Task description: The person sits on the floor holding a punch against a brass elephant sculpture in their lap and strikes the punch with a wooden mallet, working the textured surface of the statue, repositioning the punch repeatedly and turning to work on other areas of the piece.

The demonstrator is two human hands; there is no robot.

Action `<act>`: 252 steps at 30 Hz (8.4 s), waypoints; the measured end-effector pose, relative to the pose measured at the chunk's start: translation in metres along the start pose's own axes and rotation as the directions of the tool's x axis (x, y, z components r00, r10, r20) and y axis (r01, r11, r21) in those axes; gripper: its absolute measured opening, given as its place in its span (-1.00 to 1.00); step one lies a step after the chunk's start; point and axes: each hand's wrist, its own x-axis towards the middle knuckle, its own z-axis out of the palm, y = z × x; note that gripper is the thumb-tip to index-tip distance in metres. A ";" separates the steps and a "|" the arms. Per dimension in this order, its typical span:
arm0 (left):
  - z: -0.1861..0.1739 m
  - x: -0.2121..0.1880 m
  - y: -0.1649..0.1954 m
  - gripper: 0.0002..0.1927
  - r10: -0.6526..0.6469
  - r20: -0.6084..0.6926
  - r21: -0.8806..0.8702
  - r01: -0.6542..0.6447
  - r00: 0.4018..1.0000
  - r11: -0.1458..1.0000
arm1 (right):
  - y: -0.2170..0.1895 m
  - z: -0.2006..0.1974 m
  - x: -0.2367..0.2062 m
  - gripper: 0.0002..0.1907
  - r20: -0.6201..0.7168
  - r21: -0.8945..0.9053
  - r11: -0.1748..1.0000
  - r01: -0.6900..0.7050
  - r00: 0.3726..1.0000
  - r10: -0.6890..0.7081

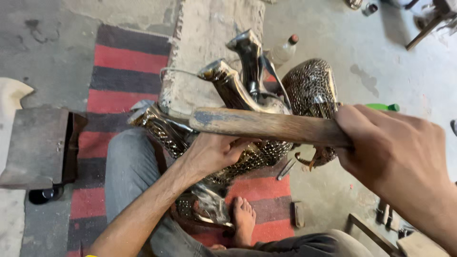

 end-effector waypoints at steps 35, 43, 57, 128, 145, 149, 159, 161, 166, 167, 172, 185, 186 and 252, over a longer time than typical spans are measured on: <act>-0.017 0.069 0.017 -0.44 0.230 0.787 0.211 -0.601 0.572 0.771 | 0.003 0.161 -0.083 -0.68 -0.643 0.437 0.895 0.090 0.727 0.241; -0.015 0.067 0.019 -0.53 0.267 0.744 0.240 -0.618 0.612 0.749 | 0.000 0.170 -0.079 -0.63 -0.580 0.293 0.956 -0.020 0.791 0.194; -0.003 0.003 0.017 -0.60 0.027 -0.131 -0.080 -0.037 0.991 0.996 | 0.018 0.138 -0.077 -0.88 0.259 0.873 0.162 -0.460 0.718 0.646; 0.043 -0.032 -0.034 -0.66 0.316 -0.287 0.417 -0.179 0.904 0.891 | -0.006 -0.026 0.014 -0.68 0.067 0.151 0.988 -0.033 0.997 0.023; -0.006 0.029 0.012 -0.55 0.293 0.290 0.171 -0.351 0.911 0.921 | 0.029 0.106 -0.070 -0.70 -0.262 0.434 0.887 -0.158 0.920 0.292; -0.008 0.040 0.023 -0.38 0.336 0.392 0.142 -0.417 0.856 0.898 | 0.029 0.137 -0.094 -0.76 -0.416 0.434 0.897 -0.090 0.863 0.288; 0.023 -0.003 0.028 -0.68 -0.017 -0.219 -0.093 -0.004 0.976 0.996 | 0.034 0.121 -0.080 -0.79 0.175 0.760 0.375 -0.530 0.723 0.668; 0.039 -0.012 0.021 -0.66 -0.099 -0.333 -0.220 0.025 0.938 0.975 | 0.038 0.101 -0.069 -0.84 0.062 0.840 0.439 -0.317 0.862 0.504; 0.056 -0.020 0.008 -0.71 0.021 -0.435 -0.058 -0.051 0.900 0.997 | 0.040 0.049 -0.036 -0.76 0.276 0.641 0.610 -0.465 0.882 0.382; 0.056 -0.020 0.007 -0.72 0.046 -0.435 -0.012 -0.057 0.899 0.998 | 0.039 0.040 -0.031 -0.67 0.251 0.521 0.740 -0.427 0.904 0.345; 0.054 -0.019 0.006 -0.71 0.069 -0.424 0.045 -0.055 0.903 0.997 | 0.032 0.006 -0.012 -0.62 0.230 0.199 0.933 -0.299 0.940 0.252; 0.047 -0.020 0.006 -0.70 0.006 -0.340 0.097 0.029 0.941 0.995 | 0.009 -0.018 0.022 -0.76 0.254 -0.015 0.999 0.045 0.966 -0.039; 0.047 -0.019 0.004 -0.73 0.016 -0.329 0.104 0.019 0.944 0.994 | 0.009 -0.018 0.021 -0.84 0.322 -0.236 0.966 0.105 0.946 -0.024; 0.017 0.070 0.040 -0.39 0.125 0.607 0.248 -0.336 0.785 0.909 | 0.008 0.203 -0.108 -0.80 -0.464 0.539 0.840 -0.066 0.809 0.361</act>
